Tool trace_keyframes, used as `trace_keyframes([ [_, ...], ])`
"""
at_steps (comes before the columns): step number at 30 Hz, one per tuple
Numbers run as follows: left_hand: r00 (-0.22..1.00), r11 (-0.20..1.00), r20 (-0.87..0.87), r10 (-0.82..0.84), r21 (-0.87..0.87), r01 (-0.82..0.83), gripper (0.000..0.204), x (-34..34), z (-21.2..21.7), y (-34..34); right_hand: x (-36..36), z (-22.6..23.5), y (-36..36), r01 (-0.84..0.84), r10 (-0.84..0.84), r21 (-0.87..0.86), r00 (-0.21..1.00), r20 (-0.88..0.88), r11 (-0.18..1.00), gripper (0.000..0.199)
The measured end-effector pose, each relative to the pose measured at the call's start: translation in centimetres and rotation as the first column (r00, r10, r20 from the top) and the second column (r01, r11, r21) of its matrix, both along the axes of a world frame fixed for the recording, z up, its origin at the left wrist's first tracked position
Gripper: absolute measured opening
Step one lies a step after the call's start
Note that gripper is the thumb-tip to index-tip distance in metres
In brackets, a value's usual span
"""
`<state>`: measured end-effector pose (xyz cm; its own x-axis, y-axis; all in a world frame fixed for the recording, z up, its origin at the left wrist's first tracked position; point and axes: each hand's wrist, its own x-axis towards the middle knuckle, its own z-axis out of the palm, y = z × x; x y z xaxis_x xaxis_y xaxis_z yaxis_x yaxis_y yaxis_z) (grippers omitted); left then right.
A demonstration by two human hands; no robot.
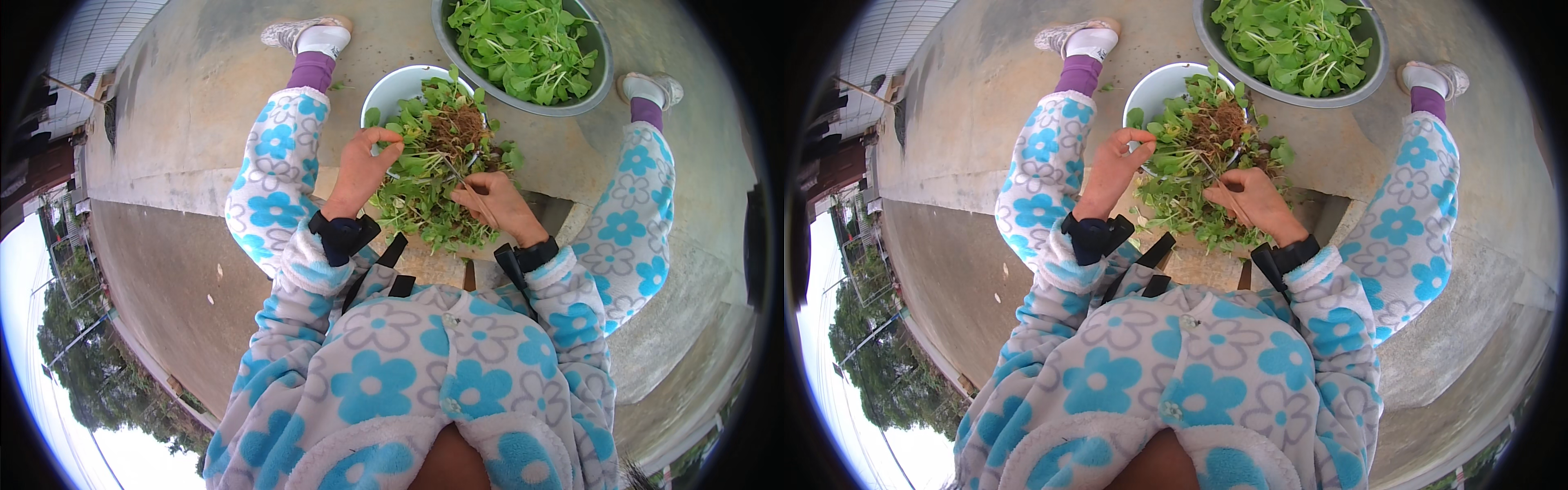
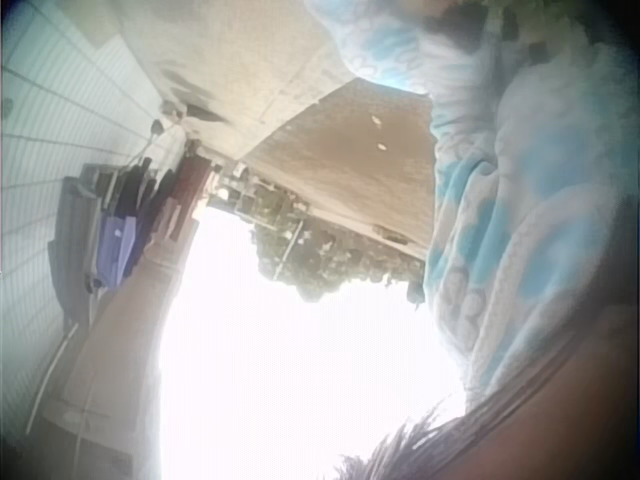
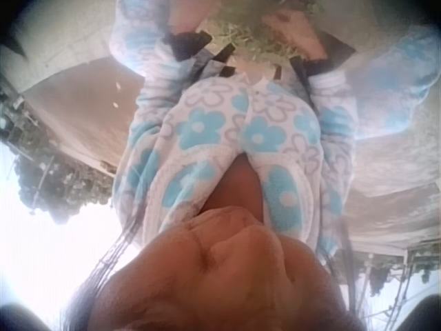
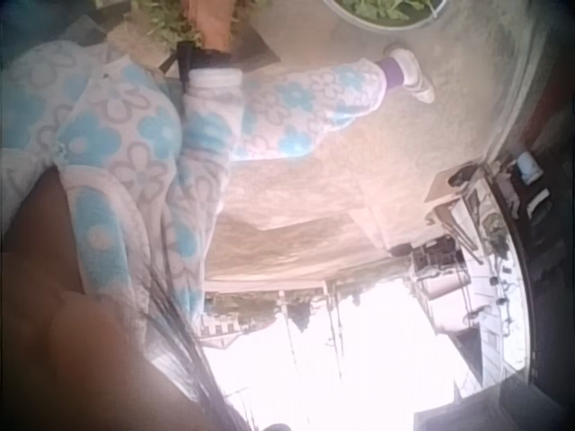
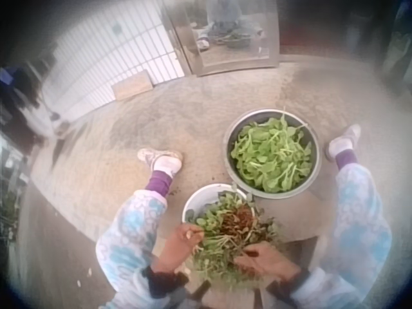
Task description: The person sits on the floor and uses scissors to trim the roots and stems from leafy green vegetables. Trimmed leaves are placed into a metal bowl, while discarded stems and roots are placed into a white bowl.
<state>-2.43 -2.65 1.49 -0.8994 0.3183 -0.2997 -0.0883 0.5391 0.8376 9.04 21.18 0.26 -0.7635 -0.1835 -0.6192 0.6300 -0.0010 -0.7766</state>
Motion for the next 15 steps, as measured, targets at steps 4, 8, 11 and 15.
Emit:
trace_keyframes([
  [4, 0.985, 0.981, -0.024, -0.171, -0.099, 0.168, 0.018, -0.1, 0.9, 0.9, 0.1, 0.1, 0.1, -0.006, 0.006, -0.030, 1.000, -0.001, 1.000, 0.035],
  [8, 0.973, 0.965, -0.013, -0.230, -0.133, 0.227, 0.020, 0.9, 0.7, 1.7, 0.1, 0.2, 0.2, -0.028, 0.029, -0.041, 0.999, 0.027, 0.999, 0.031],
  [11, 0.965, 0.953, -0.005, -0.263, -0.155, 0.259, 0.018, 1.5, 0.1, 2.0, 0.1, 0.2, 0.2, -0.017, 0.019, -0.046, 0.999, 0.047, 0.999, 0.034],
  [15, 0.962, 0.946, 0.050, -0.268, -0.178, 0.272, 0.018, 1.5, -0.5, 2.2, 0.1, 0.2, 0.3, -0.030, 0.032, -0.059, 0.999, 0.040, 0.998, 0.034],
])
